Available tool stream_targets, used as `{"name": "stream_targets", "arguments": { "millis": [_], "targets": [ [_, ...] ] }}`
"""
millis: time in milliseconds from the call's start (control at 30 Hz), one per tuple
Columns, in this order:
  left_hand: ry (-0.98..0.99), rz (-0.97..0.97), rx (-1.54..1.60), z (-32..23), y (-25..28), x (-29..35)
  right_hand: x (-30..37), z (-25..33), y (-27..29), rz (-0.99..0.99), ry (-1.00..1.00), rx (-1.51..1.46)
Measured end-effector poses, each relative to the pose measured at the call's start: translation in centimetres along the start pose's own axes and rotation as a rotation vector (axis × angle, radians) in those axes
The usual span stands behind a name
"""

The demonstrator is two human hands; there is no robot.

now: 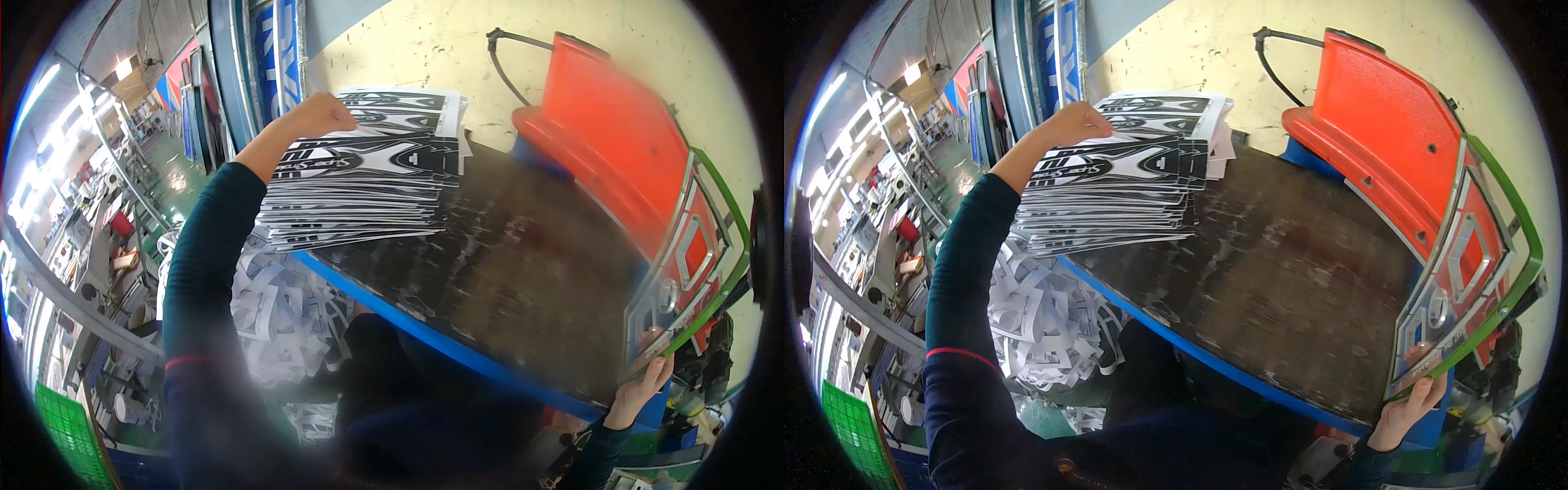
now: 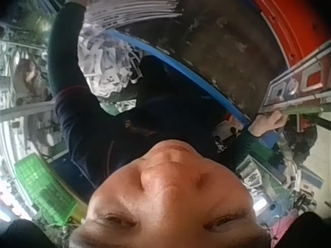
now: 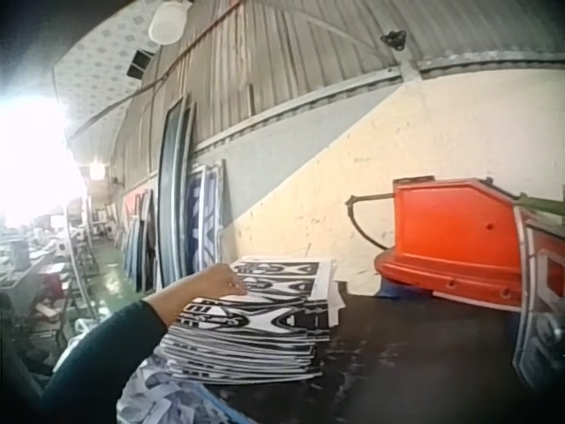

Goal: Using a manual lever-operated die cutting press to cut shapes from printed sticker sheets.

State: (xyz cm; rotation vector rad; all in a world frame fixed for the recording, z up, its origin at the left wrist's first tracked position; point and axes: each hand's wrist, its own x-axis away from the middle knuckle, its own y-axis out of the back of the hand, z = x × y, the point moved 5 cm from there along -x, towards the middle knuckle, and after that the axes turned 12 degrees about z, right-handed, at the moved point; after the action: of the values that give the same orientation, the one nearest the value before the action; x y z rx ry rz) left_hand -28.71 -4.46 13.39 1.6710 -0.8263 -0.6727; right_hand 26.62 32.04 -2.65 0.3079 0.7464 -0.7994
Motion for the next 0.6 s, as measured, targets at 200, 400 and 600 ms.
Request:
{"name": "stream_targets", "arguments": {
  "millis": [200, 400, 600],
  "targets": [
    [-0.011, -0.008, 0.049, 1.1, -0.2, -0.5, -0.3, -0.1, -0.2, 0.054, 0.047, -0.102],
    [-0.074, -0.112, -0.097, 1.2, -0.5, -1.8, 0.2, 0.3, 0.1, -0.049, -0.017, -0.02],
    [-0.016, -0.287, -0.553, 0.8, 2.9, -4.0, 0.0, 1.3, -1.3, -0.137, -0.071, 0.007]
  ]
}}
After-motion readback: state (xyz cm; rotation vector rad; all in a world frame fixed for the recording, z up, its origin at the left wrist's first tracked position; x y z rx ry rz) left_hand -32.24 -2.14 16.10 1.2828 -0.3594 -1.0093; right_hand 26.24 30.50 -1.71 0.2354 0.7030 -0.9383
